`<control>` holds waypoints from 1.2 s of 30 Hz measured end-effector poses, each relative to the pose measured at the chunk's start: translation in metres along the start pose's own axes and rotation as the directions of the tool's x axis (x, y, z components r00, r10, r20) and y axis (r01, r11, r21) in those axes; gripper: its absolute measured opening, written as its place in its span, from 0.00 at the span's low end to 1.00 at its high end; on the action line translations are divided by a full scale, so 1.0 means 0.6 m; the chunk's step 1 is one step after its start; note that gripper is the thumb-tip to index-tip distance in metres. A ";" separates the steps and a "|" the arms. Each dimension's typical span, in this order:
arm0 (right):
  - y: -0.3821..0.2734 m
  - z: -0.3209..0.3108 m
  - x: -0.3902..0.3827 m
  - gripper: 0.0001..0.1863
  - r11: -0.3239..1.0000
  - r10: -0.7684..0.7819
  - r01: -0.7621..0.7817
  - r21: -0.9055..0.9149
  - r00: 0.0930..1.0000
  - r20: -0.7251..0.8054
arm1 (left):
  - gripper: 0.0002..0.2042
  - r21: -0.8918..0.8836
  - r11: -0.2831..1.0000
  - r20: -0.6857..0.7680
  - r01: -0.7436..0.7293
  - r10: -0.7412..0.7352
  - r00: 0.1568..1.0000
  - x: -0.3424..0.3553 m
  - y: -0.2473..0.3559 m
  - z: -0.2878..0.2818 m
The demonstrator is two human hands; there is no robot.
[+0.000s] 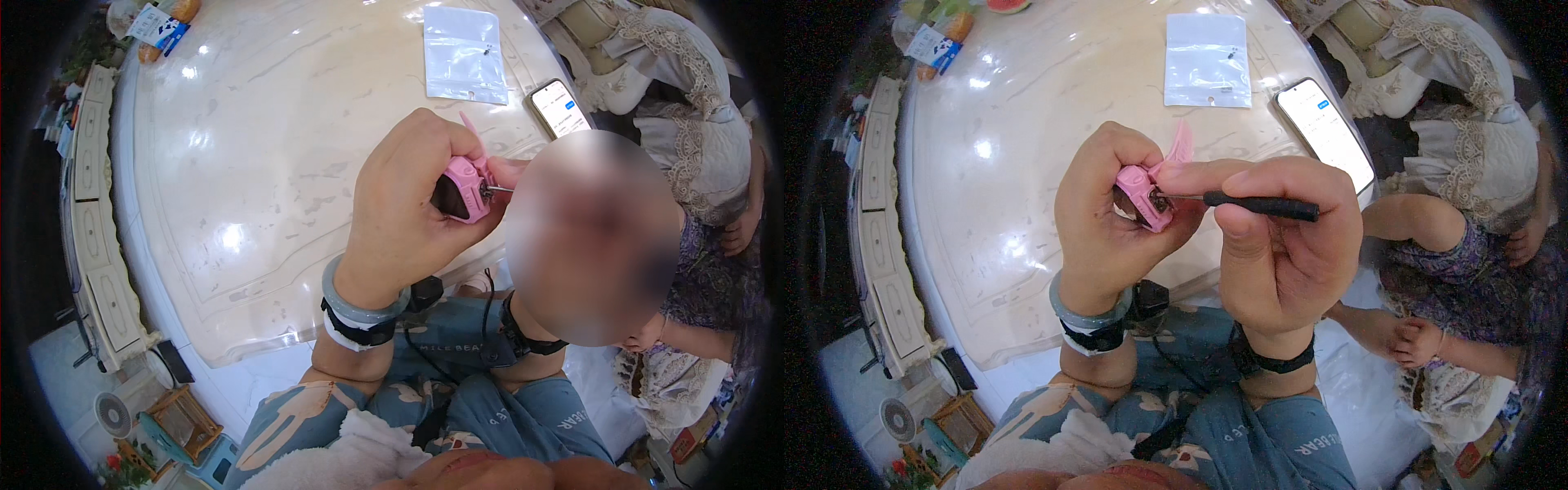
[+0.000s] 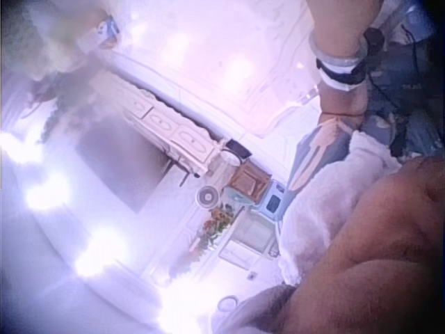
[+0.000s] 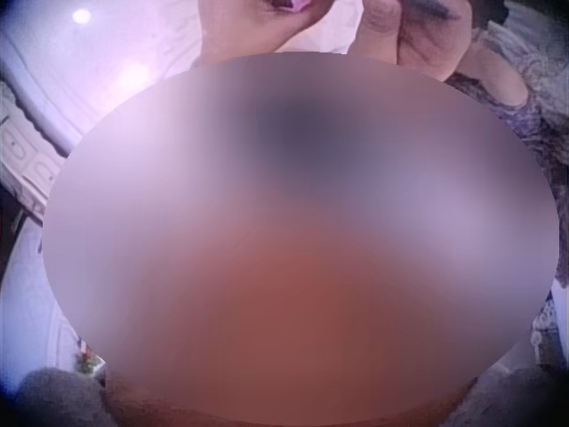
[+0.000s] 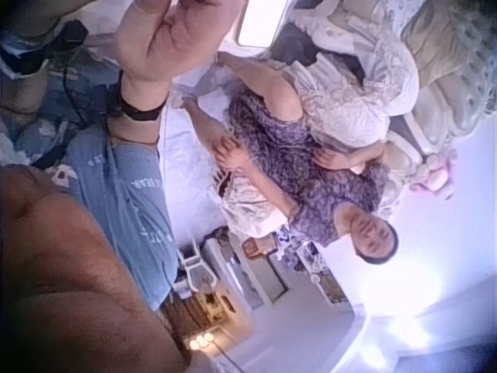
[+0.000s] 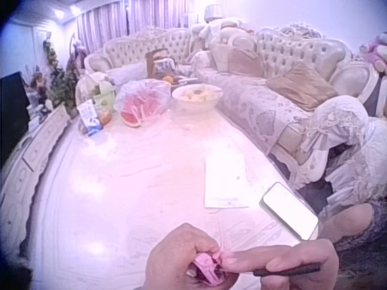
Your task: The person uses a small screwdriver to remove and replace screws on a pink smartwatch, opening the back cover and checking the internal components.
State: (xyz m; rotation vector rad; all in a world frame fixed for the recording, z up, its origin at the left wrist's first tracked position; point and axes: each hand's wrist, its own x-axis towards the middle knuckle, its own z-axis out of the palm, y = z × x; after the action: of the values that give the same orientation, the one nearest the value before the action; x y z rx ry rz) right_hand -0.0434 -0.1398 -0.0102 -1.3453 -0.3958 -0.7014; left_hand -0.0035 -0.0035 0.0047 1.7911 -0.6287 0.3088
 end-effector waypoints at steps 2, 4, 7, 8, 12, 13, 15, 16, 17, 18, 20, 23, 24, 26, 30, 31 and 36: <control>-0.006 0.003 0.003 0.12 1.000 0.010 -0.010 0.011 1.000 0.000 | 0.17 0.002 1.000 -0.001 0.016 -0.016 1.000 0.000 0.001 -0.001; -0.022 0.008 0.011 0.12 0.998 0.056 -0.056 0.003 0.998 0.005 | 0.17 0.009 1.000 0.002 0.016 -0.016 1.000 -0.001 0.000 -0.003; -0.009 0.007 0.005 0.12 0.998 0.059 -0.059 0.019 0.998 0.001 | 0.18 0.024 1.000 0.008 0.007 -0.008 1.000 0.000 0.002 -0.004; -0.006 0.007 0.004 0.12 0.999 0.040 -0.040 0.034 0.999 -0.002 | 0.18 0.033 0.999 0.008 0.003 -0.003 1.000 0.000 0.002 -0.004; -0.004 0.006 0.001 0.12 0.998 0.057 -0.057 0.039 0.998 0.007 | 0.18 0.049 0.998 0.008 0.036 -0.036 0.999 -0.001 0.003 -0.004; 0.001 0.012 -0.003 0.12 0.993 0.074 -0.069 0.100 0.996 -0.046 | 0.18 0.055 0.998 0.004 0.031 -0.032 0.999 -0.001 0.003 -0.004; -0.005 0.013 -0.001 0.12 0.984 0.093 -0.077 0.162 0.991 -0.094 | 0.17 0.061 0.998 -0.002 0.027 -0.027 1.000 0.000 0.002 -0.004; -0.023 0.006 0.008 0.11 0.992 0.125 -0.124 0.009 0.991 -0.042 | 0.18 0.089 0.996 -0.008 -0.023 0.024 1.000 0.002 0.001 -0.005; -0.041 -0.001 0.019 0.11 0.987 0.142 -0.143 -0.072 0.990 -0.022 | 0.19 0.113 0.991 -0.010 -0.076 0.077 0.997 0.005 0.001 -0.004; -0.050 -0.003 0.026 0.10 0.976 0.168 -0.166 -0.143 0.986 0.007 | 0.19 0.119 0.991 -0.014 -0.067 0.070 0.997 -0.001 -0.005 -0.008; -0.066 -0.012 0.039 0.08 0.879 0.112 -0.048 -0.474 0.988 0.106 | 0.24 0.076 0.996 0.056 -0.039 0.035 0.998 -0.004 -0.010 -0.015; -0.079 -0.033 0.049 0.07 0.851 0.157 -0.074 -0.519 0.981 0.116 | 0.29 0.008 0.999 0.178 0.033 -0.034 0.984 -0.002 -0.008 -0.014; -0.080 -0.040 0.052 0.07 0.849 0.156 -0.075 -0.523 0.981 0.113 | 0.29 0.004 1.000 0.181 0.031 -0.031 0.983 -0.001 -0.007 -0.012; -0.078 -0.047 0.054 0.07 0.813 0.116 0.000 -0.582 0.980 0.162 | 0.33 0.034 0.999 0.201 -0.039 0.031 0.979 0.002 -0.008 -0.010; -0.077 -0.034 0.047 0.06 0.765 0.126 -0.041 -0.643 0.988 0.086 | 0.33 0.016 0.999 0.176 -0.028 0.025 0.984 -0.003 -0.009 -0.015; -0.068 -0.036 0.049 0.06 0.778 0.106 0.009 -0.629 0.984 0.146 | 0.29 0.041 0.998 0.173 -0.037 0.030 0.985 -0.004 -0.008 -0.019; -0.072 -0.038 0.049 0.05 0.673 0.227 0.004 -0.740 0.951 0.212 | 0.15 0.026 1.000 0.195 0.009 -0.014 0.981 -0.001 -0.008 -0.020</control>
State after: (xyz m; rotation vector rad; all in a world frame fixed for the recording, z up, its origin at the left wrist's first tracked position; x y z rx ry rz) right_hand -0.0535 -0.1717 0.0361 -2.2525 -0.2532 -0.5723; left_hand 0.0000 0.0088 0.0040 1.8623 -0.7554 0.1334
